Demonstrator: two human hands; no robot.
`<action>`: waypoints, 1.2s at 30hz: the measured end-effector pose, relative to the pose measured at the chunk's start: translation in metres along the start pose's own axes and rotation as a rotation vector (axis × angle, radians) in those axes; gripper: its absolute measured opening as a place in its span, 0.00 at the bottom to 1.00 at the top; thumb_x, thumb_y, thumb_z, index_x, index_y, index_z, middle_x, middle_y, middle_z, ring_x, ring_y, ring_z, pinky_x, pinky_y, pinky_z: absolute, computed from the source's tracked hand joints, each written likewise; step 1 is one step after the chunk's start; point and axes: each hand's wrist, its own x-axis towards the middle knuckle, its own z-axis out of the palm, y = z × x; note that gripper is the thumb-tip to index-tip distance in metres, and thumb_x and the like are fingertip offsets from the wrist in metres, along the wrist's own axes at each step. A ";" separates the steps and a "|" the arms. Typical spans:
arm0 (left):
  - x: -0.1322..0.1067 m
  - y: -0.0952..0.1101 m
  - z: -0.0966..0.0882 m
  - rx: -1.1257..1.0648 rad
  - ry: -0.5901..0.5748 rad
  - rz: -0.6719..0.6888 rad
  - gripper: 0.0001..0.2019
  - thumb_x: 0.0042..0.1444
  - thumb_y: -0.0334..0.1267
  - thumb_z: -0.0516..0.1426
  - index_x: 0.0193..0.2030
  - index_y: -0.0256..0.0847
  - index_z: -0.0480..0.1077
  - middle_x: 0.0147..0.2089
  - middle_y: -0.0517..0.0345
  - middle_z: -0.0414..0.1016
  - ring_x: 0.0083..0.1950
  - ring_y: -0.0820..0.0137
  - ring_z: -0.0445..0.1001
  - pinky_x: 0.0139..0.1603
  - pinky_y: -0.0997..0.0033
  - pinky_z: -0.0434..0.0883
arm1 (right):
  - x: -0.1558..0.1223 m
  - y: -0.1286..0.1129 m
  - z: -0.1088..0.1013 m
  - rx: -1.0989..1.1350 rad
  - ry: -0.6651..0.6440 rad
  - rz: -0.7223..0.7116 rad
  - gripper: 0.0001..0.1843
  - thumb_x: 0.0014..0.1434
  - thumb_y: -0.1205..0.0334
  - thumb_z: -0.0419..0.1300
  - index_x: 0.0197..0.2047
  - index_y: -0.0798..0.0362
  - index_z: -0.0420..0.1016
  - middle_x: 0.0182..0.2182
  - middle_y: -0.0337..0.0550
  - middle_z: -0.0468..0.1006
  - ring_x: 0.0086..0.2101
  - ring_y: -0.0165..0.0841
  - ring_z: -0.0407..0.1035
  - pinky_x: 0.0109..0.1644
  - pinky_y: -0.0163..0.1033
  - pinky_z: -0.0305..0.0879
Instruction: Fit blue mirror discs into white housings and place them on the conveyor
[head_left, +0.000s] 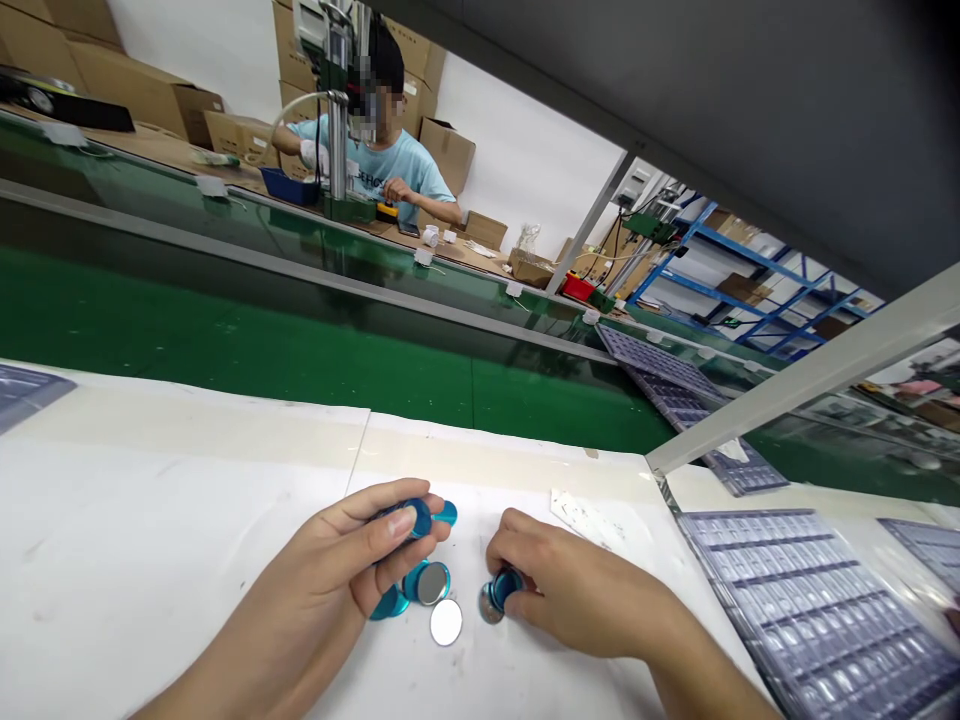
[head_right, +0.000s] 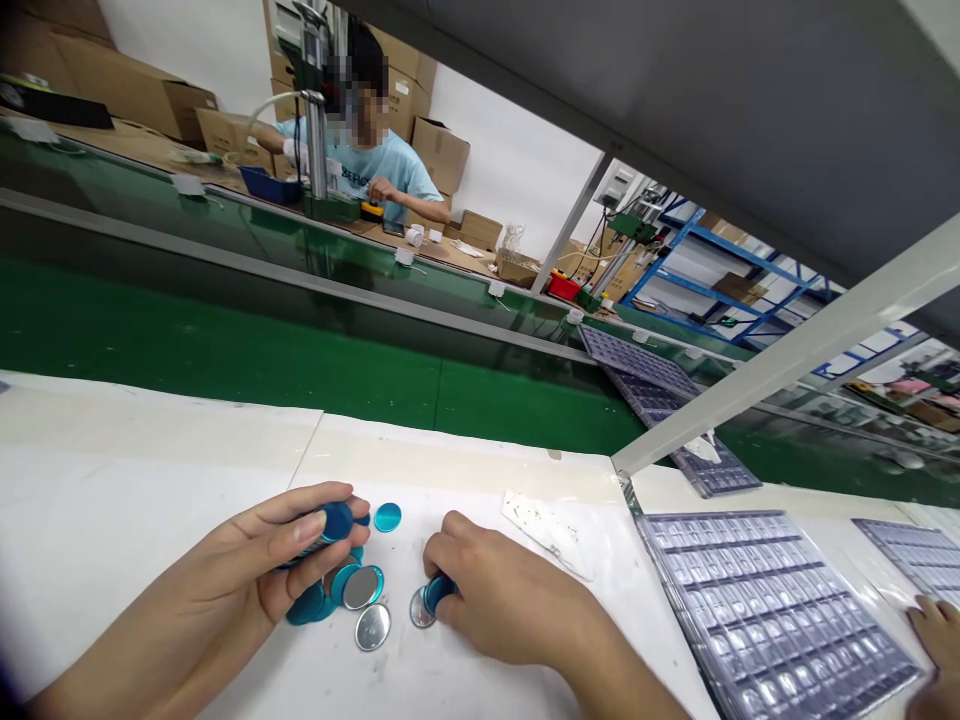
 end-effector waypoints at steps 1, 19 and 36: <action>0.000 0.000 0.000 0.002 -0.003 0.000 0.13 0.56 0.36 0.66 0.48 0.43 0.78 0.52 0.52 0.81 0.51 0.60 0.81 0.48 0.72 0.81 | -0.001 0.000 0.000 -0.012 -0.004 0.003 0.08 0.55 0.71 0.57 0.37 0.49 0.69 0.42 0.38 0.71 0.36 0.32 0.67 0.36 0.35 0.58; -0.001 -0.002 -0.002 0.034 -0.082 -0.021 0.13 0.56 0.39 0.66 0.48 0.42 0.79 0.54 0.52 0.81 0.55 0.59 0.79 0.53 0.71 0.78 | 0.003 -0.012 0.014 -0.034 -0.023 -0.062 0.12 0.57 0.70 0.56 0.45 0.50 0.70 0.45 0.42 0.68 0.36 0.33 0.68 0.36 0.35 0.58; -0.013 -0.005 0.009 0.084 -0.492 -0.260 0.17 0.54 0.37 0.68 0.51 0.40 0.81 0.40 0.50 0.82 0.40 0.65 0.80 0.46 0.68 0.77 | -0.017 -0.030 0.010 0.423 0.248 -0.413 0.07 0.61 0.65 0.67 0.43 0.45 0.80 0.43 0.41 0.72 0.43 0.34 0.71 0.47 0.36 0.70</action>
